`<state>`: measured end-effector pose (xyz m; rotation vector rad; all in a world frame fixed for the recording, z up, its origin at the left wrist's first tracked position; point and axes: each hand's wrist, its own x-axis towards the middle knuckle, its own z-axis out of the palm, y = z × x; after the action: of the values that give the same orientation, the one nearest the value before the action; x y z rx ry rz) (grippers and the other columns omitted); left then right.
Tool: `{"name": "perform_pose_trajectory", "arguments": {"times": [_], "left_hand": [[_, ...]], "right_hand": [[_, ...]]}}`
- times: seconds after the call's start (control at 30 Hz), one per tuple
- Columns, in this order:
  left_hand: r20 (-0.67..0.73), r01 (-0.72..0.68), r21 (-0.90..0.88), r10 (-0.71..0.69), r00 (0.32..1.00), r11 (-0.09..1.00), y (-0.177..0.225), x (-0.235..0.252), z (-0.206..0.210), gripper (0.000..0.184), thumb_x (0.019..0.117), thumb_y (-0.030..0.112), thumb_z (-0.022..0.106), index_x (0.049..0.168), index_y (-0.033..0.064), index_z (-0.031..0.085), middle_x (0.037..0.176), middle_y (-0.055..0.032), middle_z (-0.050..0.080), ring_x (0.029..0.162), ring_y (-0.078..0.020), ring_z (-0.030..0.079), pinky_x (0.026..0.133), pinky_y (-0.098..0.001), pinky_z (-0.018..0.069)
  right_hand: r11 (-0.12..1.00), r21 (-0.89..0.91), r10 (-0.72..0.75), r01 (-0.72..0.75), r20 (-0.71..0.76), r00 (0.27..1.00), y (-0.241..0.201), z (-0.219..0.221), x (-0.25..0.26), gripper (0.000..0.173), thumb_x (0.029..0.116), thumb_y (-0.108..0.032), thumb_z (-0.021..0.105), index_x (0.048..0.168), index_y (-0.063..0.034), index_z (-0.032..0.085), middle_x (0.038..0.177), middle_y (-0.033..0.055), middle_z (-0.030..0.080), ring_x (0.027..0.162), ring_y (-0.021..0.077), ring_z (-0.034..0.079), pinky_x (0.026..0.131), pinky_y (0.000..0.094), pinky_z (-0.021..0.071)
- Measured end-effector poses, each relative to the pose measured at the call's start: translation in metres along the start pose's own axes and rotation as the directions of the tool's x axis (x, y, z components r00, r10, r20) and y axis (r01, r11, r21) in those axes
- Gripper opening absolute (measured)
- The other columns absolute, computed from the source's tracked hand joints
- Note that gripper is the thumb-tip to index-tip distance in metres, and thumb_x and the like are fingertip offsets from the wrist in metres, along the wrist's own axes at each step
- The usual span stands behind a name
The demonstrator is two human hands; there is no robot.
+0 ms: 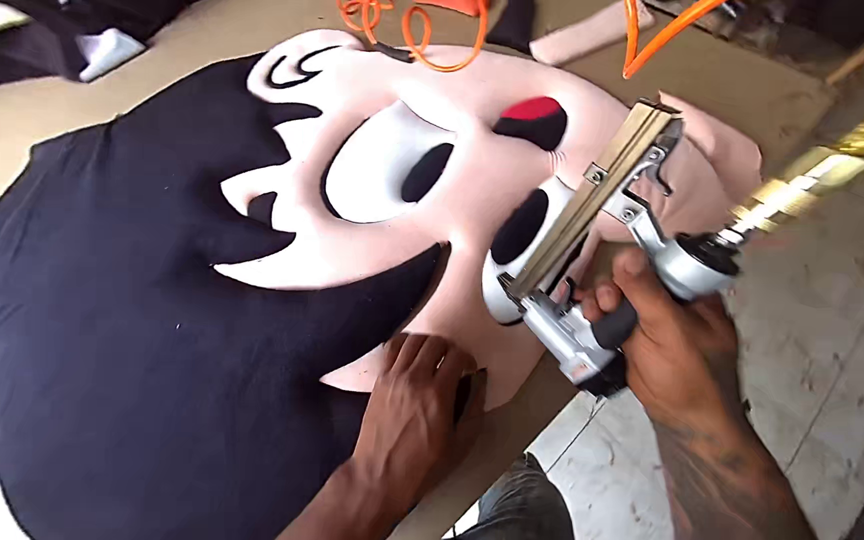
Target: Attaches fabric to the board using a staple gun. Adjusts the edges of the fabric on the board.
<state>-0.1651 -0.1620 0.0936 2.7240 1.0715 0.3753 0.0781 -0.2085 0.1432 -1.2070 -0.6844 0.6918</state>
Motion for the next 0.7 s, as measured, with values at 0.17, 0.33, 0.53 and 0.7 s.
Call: {"name": "perform_pose_trajectory", "arguments": {"times": [0.17,0.33,0.53,0.7], "left_hand": [[0.043,0.188,-0.329,-0.184,0.982,0.925,0.041,-0.061,-0.028,0.024,0.0944,0.035,0.072,0.115,0.0230,0.074,0.117,0.0023,0.073,0.111,-0.0161,0.067,0.095,-0.0389,0.0552],[0.031,0.366,-0.456,-0.397,0.917,0.811,0.082,-0.087,-0.017,0.022,0.0988,0.029,0.068,0.118,0.0194,0.075,0.107,-0.0026,0.076,0.096,-0.0173,0.071,0.083,-0.0349,0.0596],[0.038,0.381,-0.549,-0.433,0.901,0.744,0.097,-0.074,-0.007,0.023,0.1017,0.030,0.063,0.118,0.0192,0.074,0.099,-0.0048,0.076,0.092,-0.0198,0.074,0.078,-0.0401,0.0614],[0.143,0.447,-0.621,-0.468,0.872,0.643,0.092,-0.068,0.013,0.030,0.1019,0.038,0.060,0.124,0.0226,0.073,0.088,-0.0025,0.076,0.075,-0.0199,0.072,0.070,-0.0456,0.0601]], "right_hand": [[0.898,0.196,0.367,-0.394,0.160,0.916,0.054,0.048,0.118,0.028,0.1051,-0.040,0.057,0.091,-0.0158,0.059,0.067,-0.0032,0.054,0.060,0.0132,0.059,0.072,0.0400,0.0613],[0.846,0.171,0.441,-0.506,0.311,0.842,0.085,0.083,0.178,0.034,0.1072,-0.044,0.050,0.086,-0.0181,0.057,0.067,-0.0041,0.058,0.064,0.0124,0.064,0.077,0.0393,0.0618],[0.772,-0.600,0.366,-0.209,0.151,0.918,0.070,0.099,0.192,0.059,0.0926,-0.061,0.066,0.107,-0.0037,0.069,0.089,0.0086,0.073,0.082,0.0203,0.072,0.076,0.0432,0.0609],[0.064,-0.964,0.317,0.259,0.265,0.910,0.068,0.081,0.214,0.092,0.0908,-0.086,0.034,0.094,-0.0013,0.070,0.083,0.0228,0.069,0.076,0.0405,0.069,0.070,0.0634,0.0539]]}}
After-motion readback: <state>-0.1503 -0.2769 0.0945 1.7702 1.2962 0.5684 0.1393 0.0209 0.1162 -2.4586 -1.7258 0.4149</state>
